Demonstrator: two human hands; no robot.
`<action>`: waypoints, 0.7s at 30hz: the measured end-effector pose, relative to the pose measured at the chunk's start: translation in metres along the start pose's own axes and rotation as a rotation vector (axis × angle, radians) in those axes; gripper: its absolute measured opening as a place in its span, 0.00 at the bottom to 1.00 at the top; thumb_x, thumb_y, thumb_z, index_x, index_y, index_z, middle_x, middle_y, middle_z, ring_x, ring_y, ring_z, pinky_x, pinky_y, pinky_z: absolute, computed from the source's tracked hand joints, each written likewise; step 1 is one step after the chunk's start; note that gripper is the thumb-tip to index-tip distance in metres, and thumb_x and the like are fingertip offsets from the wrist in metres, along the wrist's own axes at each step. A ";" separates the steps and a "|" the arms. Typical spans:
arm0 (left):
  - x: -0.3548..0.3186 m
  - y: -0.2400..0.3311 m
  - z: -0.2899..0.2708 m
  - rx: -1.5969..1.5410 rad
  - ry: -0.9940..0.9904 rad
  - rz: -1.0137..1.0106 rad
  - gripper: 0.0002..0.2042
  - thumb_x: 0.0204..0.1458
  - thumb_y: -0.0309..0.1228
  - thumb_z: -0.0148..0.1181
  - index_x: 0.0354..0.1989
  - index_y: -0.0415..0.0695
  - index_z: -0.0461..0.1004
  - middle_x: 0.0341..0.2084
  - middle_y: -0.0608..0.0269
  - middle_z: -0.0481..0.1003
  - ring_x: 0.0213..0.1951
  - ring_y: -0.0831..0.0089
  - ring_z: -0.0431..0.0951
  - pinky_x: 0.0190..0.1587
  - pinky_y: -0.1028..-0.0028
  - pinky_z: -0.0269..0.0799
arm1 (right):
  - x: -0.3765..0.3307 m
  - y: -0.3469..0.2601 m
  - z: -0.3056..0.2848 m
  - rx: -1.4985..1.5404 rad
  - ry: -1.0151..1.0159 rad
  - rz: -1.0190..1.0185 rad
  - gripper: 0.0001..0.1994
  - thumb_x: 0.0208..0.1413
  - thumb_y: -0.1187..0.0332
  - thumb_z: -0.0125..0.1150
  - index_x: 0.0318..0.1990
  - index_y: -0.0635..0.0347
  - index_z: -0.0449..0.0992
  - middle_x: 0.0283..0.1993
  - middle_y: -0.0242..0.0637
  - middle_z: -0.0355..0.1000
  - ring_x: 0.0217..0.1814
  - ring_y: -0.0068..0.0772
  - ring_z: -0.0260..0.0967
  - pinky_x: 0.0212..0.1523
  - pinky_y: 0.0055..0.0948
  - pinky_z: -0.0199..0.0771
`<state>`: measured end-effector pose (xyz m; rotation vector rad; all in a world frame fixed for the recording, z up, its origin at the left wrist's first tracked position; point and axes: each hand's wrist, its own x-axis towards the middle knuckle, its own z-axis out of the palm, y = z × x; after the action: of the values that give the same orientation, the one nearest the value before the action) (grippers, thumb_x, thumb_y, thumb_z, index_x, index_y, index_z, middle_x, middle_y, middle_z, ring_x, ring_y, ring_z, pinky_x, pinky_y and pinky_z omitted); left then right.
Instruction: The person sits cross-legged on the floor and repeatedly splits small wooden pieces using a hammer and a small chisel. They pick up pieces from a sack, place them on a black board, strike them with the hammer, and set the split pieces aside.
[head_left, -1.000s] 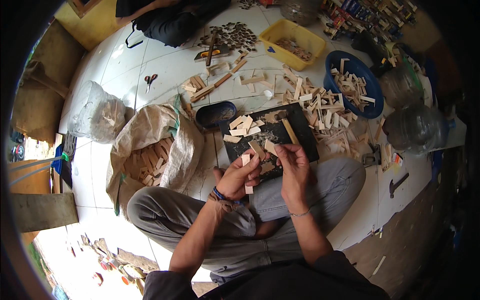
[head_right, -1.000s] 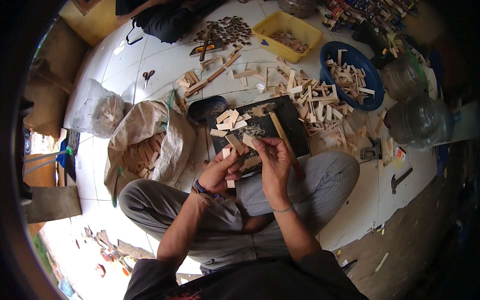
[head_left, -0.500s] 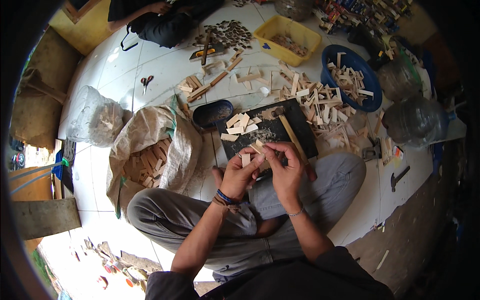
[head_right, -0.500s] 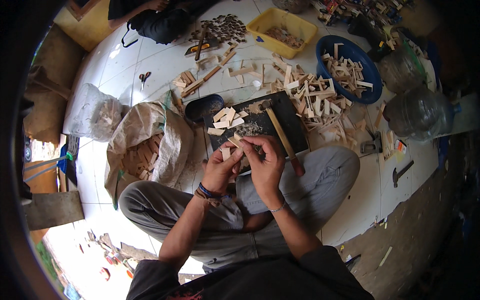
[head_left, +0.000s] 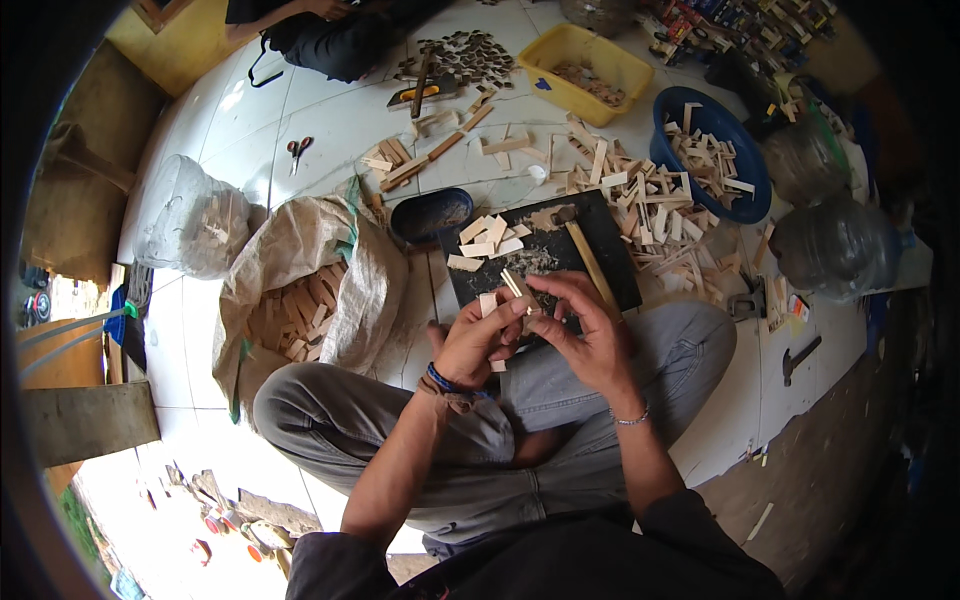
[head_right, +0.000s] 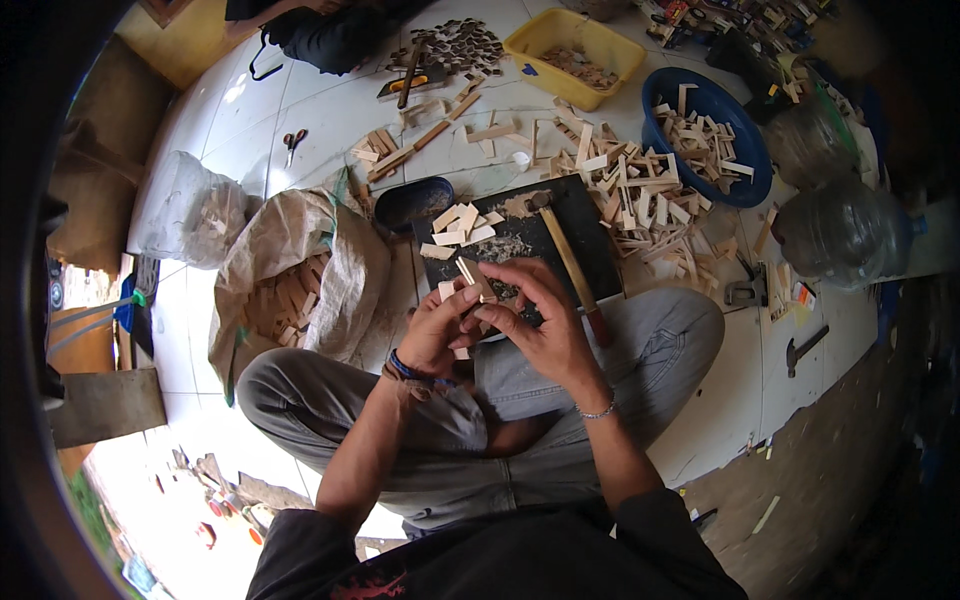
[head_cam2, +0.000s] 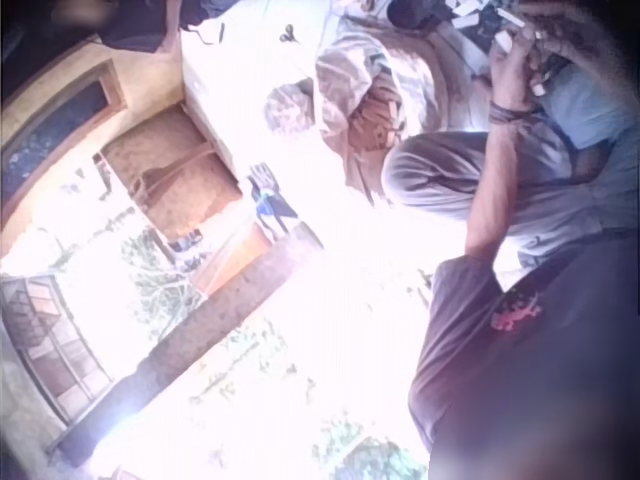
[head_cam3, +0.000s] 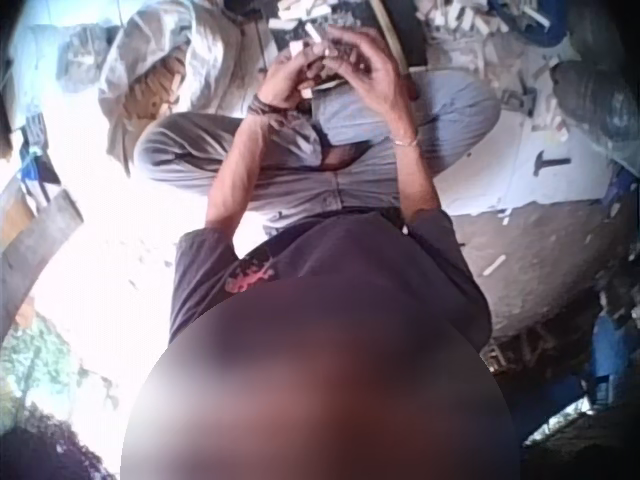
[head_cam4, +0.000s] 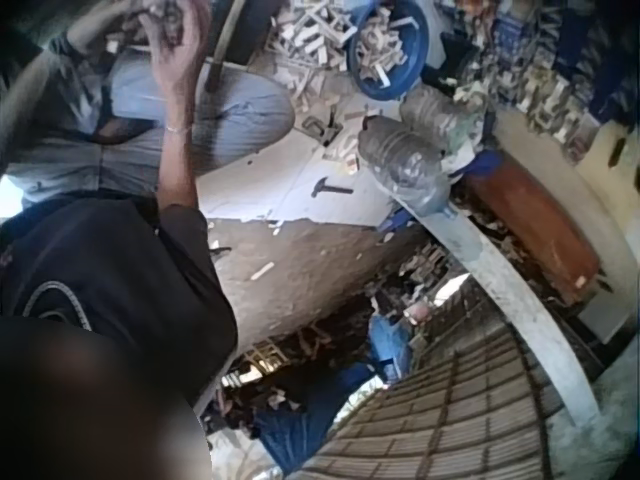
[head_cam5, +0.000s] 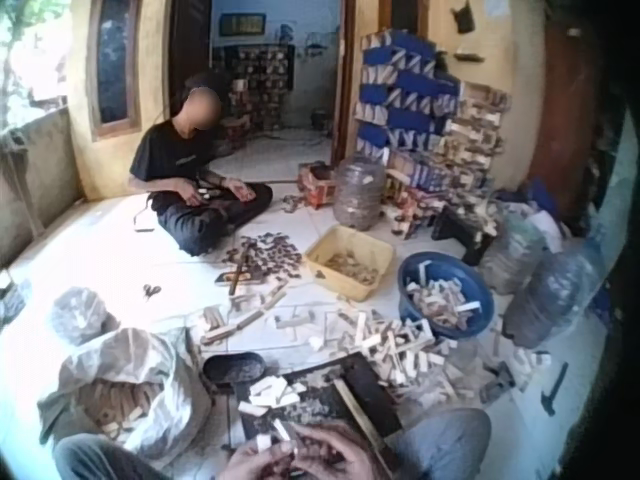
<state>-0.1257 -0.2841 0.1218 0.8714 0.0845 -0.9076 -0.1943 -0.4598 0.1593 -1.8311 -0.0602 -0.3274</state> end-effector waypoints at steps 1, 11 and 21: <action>-0.001 0.001 0.000 0.003 0.013 -0.038 0.12 0.62 0.36 0.68 0.48 0.45 0.79 0.22 0.77 0.70 0.21 0.89 0.63 0.21 0.82 0.54 | 0.002 -0.001 -0.009 -0.009 -0.103 0.030 0.35 0.55 0.68 0.76 0.71 0.52 0.70 0.59 0.34 0.73 0.56 0.27 0.70 0.49 0.25 0.70; -0.004 0.008 0.000 0.329 -0.181 -0.206 0.15 0.62 0.42 0.69 0.51 0.47 0.80 0.21 0.82 0.66 0.21 0.91 0.60 0.22 0.83 0.49 | 0.004 -0.001 -0.038 -0.175 -0.321 0.072 0.35 0.42 0.71 0.81 0.62 0.55 0.77 0.58 0.33 0.73 0.53 0.30 0.71 0.47 0.28 0.72; -0.003 0.007 0.000 0.320 -0.139 -0.161 0.15 0.61 0.43 0.70 0.49 0.47 0.82 0.20 0.81 0.69 0.21 0.90 0.63 0.21 0.82 0.52 | -0.004 0.004 -0.036 -0.145 -0.296 0.067 0.35 0.39 0.71 0.83 0.60 0.54 0.79 0.57 0.31 0.74 0.49 0.29 0.70 0.44 0.28 0.72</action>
<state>-0.1228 -0.2796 0.1274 1.1063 -0.1159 -1.1493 -0.2045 -0.4944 0.1629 -2.0091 -0.1838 -0.0108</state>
